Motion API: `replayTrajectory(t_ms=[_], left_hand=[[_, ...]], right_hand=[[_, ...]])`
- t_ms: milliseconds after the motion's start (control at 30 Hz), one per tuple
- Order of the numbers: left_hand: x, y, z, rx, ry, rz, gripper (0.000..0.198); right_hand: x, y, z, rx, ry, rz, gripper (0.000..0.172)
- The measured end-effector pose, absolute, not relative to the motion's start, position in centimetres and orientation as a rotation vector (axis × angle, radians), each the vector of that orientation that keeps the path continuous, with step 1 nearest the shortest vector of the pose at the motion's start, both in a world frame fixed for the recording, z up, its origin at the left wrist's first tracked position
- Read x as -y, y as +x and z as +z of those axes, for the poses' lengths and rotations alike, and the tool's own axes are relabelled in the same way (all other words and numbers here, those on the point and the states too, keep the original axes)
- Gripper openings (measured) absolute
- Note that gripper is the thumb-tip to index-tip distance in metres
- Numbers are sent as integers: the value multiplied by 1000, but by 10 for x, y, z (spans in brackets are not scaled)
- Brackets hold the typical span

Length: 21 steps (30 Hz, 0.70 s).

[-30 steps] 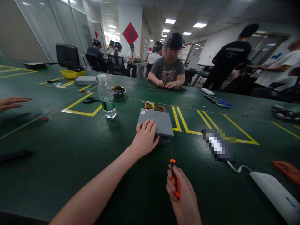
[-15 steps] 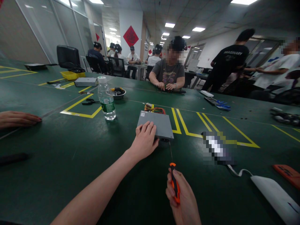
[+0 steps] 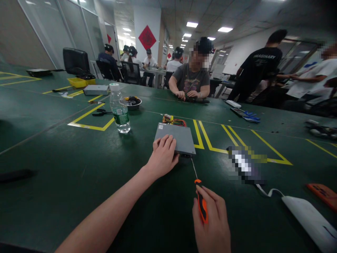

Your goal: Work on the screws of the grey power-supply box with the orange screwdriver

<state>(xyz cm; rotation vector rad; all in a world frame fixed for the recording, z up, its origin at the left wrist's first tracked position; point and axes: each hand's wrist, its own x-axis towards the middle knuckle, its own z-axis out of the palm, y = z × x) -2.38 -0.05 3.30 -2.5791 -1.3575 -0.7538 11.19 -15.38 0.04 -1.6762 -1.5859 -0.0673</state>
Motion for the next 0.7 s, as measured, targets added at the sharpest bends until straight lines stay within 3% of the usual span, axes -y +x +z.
replayTrajectory(t_ms=[100,200,567,700], left_hand=[[0,-24,33,1355,-2583,-757,43],[0,-24,32,1359,-2588,-771,44],[0,-24,32,1344,-2593,-776,45],[0,-24,33,1329,-2592,-775,45]], right_hand=[[153,121,6,1859,-1611,-495,31],[149,127,8,2002,-1483,-681,24],[135,160,28,2474,-914,-617,28],[125,162,28,2425,-791,-597,16]])
